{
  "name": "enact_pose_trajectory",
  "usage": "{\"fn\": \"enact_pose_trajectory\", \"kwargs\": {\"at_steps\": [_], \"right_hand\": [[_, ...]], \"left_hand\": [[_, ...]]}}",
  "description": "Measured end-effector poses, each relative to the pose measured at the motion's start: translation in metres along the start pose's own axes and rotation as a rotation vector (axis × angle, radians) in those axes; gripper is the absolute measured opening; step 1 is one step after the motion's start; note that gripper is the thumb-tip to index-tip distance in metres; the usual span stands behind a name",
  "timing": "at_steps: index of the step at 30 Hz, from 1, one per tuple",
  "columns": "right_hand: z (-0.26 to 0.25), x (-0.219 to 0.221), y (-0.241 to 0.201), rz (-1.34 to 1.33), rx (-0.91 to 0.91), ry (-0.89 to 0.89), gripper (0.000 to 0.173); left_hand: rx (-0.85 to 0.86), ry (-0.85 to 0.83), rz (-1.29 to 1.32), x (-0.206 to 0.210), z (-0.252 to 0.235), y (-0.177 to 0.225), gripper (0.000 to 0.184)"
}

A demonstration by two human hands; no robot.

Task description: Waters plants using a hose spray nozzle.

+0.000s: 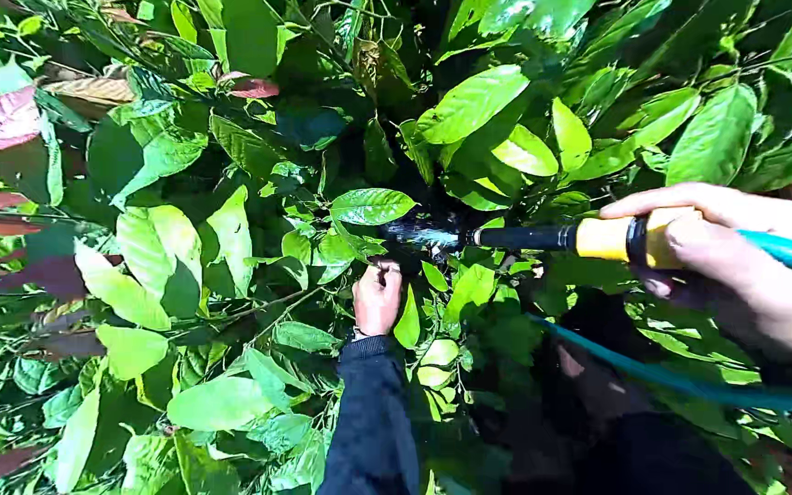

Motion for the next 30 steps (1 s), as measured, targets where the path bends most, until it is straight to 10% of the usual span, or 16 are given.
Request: {"fn": "enact_pose_trajectory", "kwargs": {"at_steps": [3, 9, 19, 22, 30], "right_hand": [[0.001, -0.001, -0.006, 0.074, -0.001, -0.035, 0.039], [0.014, 0.012, -0.014, 0.051, -0.118, -0.181, 0.036], [0.013, 0.004, -0.006, 0.185, -0.025, -0.206, 0.038], [0.007, 0.002, -0.006, 0.126, 0.041, -0.211, 0.035], [-0.028, 0.019, -0.010, 0.082, 0.043, -0.214, 0.027]], "left_hand": [[-0.266, -0.325, -0.365, 0.021, 0.006, 0.000, 0.048], [-0.568, -0.399, -0.756, 0.071, 0.067, -0.066, 0.095], [-0.731, -0.503, -0.874, 0.118, 0.106, -0.078, 0.065], [-0.639, -0.351, -0.901, 0.119, 0.104, -0.077, 0.054], [-0.477, -0.595, -0.880, 0.140, 0.125, -0.040, 0.053]]}}
Point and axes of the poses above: each hand's wrist, its own z-axis away from the middle knuckle, its own x-axis out of the palm, y = z × x, the point moved 6 cm from there along -z, towards the middle knuckle, and after that the axes turned 6 degrees about z, right-handed, at the moved point
